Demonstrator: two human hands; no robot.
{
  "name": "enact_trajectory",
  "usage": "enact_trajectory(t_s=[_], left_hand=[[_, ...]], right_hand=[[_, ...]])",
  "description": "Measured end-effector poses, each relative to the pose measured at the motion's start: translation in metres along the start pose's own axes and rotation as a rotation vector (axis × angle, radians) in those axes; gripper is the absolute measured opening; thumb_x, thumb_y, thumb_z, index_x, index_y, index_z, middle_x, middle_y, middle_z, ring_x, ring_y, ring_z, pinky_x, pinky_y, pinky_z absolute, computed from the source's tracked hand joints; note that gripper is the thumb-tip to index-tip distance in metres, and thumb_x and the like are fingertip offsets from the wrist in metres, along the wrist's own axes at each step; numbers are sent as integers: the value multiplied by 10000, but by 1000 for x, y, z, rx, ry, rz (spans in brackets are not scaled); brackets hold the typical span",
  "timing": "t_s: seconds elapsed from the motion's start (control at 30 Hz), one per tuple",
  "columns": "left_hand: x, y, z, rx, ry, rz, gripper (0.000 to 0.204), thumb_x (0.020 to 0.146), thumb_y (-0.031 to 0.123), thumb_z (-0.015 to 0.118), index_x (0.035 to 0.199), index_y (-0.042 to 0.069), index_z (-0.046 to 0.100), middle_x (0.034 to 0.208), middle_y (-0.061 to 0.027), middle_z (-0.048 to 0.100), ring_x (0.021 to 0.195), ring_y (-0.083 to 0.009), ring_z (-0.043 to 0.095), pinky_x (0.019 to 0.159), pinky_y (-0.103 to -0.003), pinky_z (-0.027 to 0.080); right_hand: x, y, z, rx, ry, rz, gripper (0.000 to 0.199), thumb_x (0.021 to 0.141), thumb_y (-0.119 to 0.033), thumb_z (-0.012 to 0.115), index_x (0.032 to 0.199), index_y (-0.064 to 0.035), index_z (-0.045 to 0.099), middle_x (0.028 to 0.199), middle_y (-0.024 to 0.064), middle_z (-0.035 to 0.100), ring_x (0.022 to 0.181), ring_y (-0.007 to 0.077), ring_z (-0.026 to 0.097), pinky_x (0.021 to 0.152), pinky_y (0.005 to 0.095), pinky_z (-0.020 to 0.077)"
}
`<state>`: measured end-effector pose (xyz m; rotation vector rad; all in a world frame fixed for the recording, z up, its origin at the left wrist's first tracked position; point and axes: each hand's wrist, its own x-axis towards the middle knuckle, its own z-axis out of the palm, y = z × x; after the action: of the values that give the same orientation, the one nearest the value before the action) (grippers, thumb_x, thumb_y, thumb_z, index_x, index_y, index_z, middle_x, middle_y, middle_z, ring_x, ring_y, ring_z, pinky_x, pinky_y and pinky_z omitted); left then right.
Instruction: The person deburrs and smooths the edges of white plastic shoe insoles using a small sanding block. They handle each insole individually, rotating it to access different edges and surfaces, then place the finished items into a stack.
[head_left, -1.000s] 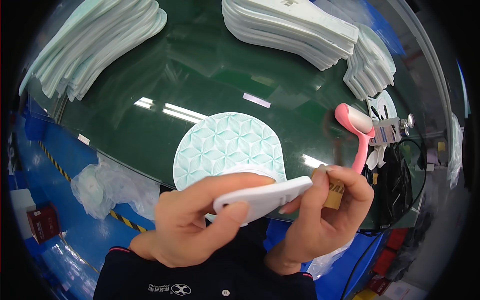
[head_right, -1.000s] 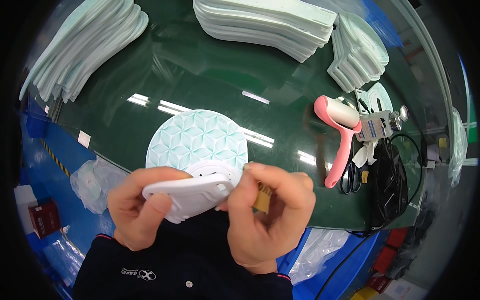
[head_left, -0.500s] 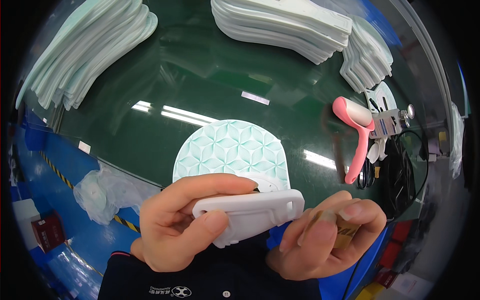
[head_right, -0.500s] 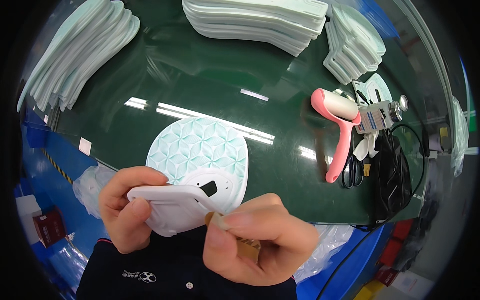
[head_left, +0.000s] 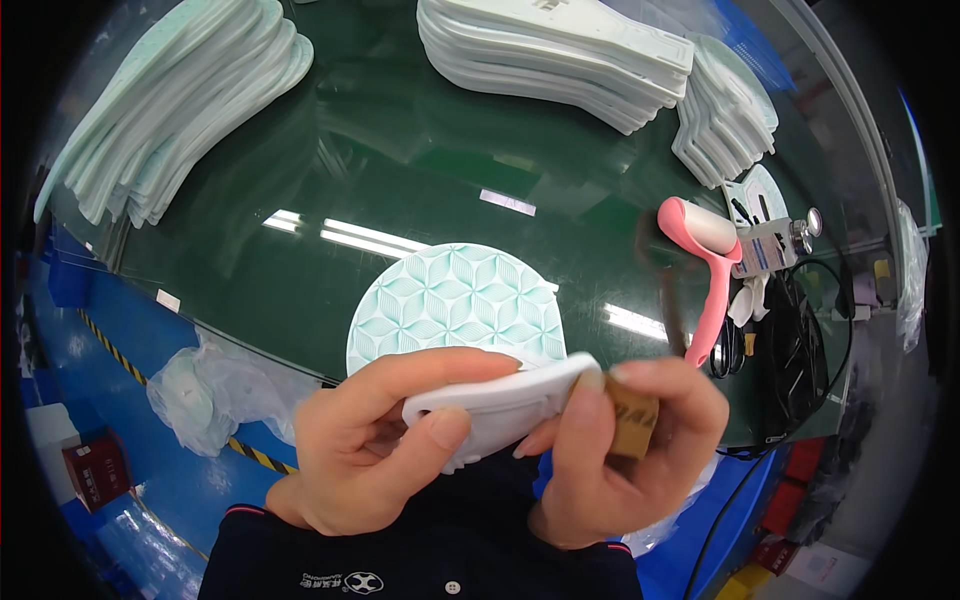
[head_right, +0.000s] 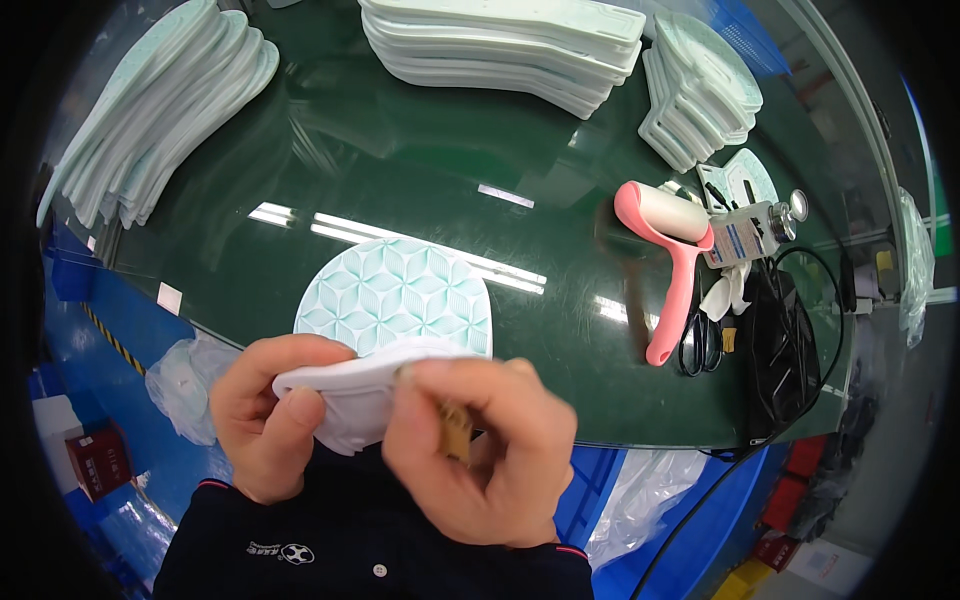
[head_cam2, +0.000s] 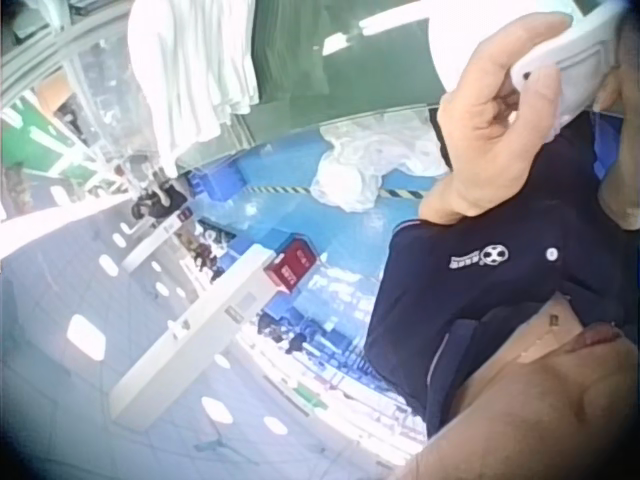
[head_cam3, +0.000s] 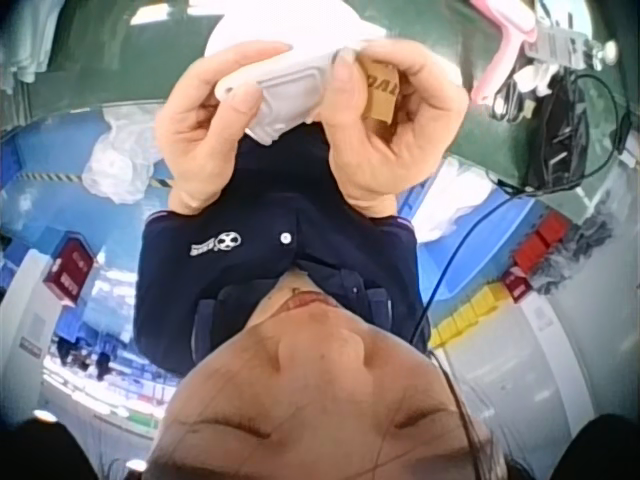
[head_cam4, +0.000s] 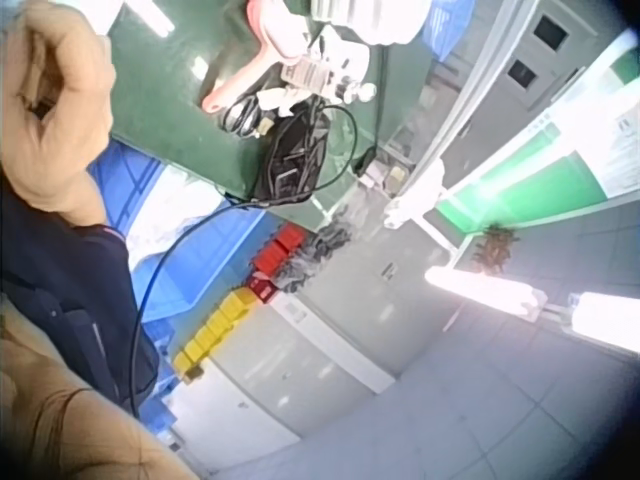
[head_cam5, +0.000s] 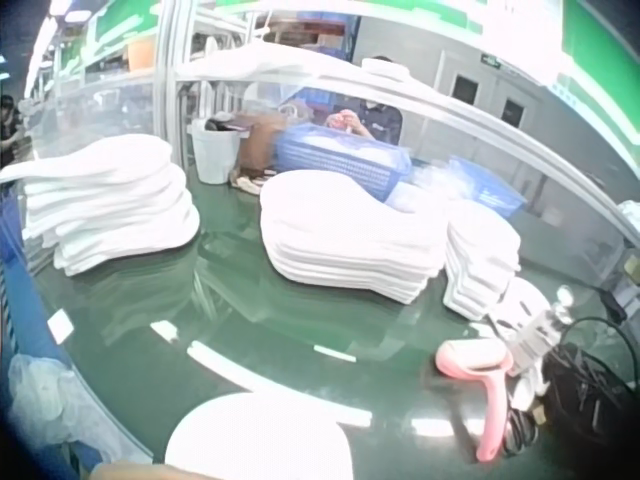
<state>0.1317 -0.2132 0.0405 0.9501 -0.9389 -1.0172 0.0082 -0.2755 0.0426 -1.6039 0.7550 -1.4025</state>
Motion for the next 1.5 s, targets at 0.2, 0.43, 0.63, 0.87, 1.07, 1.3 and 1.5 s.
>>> enact_trajectory(t_s=[0.2, 0.43, 0.63, 0.87, 1.07, 1.3, 1.5], left_hand=[[10, -1, -7, -24, 107, 42, 265, 822, 18, 435, 1071, -68, 468, 988, -149, 551, 860, -146, 545, 732, -238, 444], [5, 12, 5, 124, 20, -53, 260, 800, 41, 503, 1041, -55, 485, 941, -115, 581, 811, -128, 578, 678, -215, 457], [20, 34, -13, 525, -417, -183, 277, 729, 149, 629, 913, -17, 504, 696, -76, 610, 601, -125, 608, 558, -198, 454], [23, 21, -8, -62, -132, -487, 297, 844, 162, 426, 1035, -63, 460, 707, -118, 583, 521, -168, 578, 491, -255, 472], [32, 43, -33, -173, 349, 432, 355, 875, 210, 348, 1042, -90, 437, 876, -170, 563, 755, -183, 578, 578, -258, 499], [26, 27, 15, -4, 260, 104, 620, 697, 247, 512, 1178, -85, 303, 968, -258, 541, 786, -298, 586, 739, -363, 469], [5, -4, 6, 47, 54, -176, 543, 682, -22, 592, 1164, -41, 342, 1032, -167, 522, 968, -240, 529, 829, -329, 419]], right_hand=[[13, 10, -7, -140, 269, 84, 232, 772, 35, 509, 980, 20, 408, 882, 80, 462, 643, 74, 466, 548, 172, 387], [23, 15, 7, -147, 204, -87, 244, 775, 14, 527, 998, 20, 427, 871, 76, 490, 683, 71, 496, 566, 165, 418], [38, 17, 11, -254, 26, -341, 263, 684, 33, 614, 923, -28, 522, 735, 28, 544, 521, 64, 495, 430, 169, 392], [41, 19, 4, -125, 68, -241, 261, 693, 42, 595, 938, -16, 526, 717, 49, 554, 563, 90, 539, 517, 188, 430], [29, 2, -21, 175, 83, -1, 192, 743, 64, 524, 928, 49, 474, 804, 104, 534, 578, 107, 537, 490, 201, 465], [9, -1, -22, 360, 83, 17, 199, 742, 45, 518, 919, 34, 428, 744, 109, 507, 495, 111, 509, 422, 196, 434], [4, -1, -21, 448, 68, 224, 189, 772, -38, 513, 918, 19, 407, 682, 82, 467, 411, 79, 429, 352, 174, 346]])
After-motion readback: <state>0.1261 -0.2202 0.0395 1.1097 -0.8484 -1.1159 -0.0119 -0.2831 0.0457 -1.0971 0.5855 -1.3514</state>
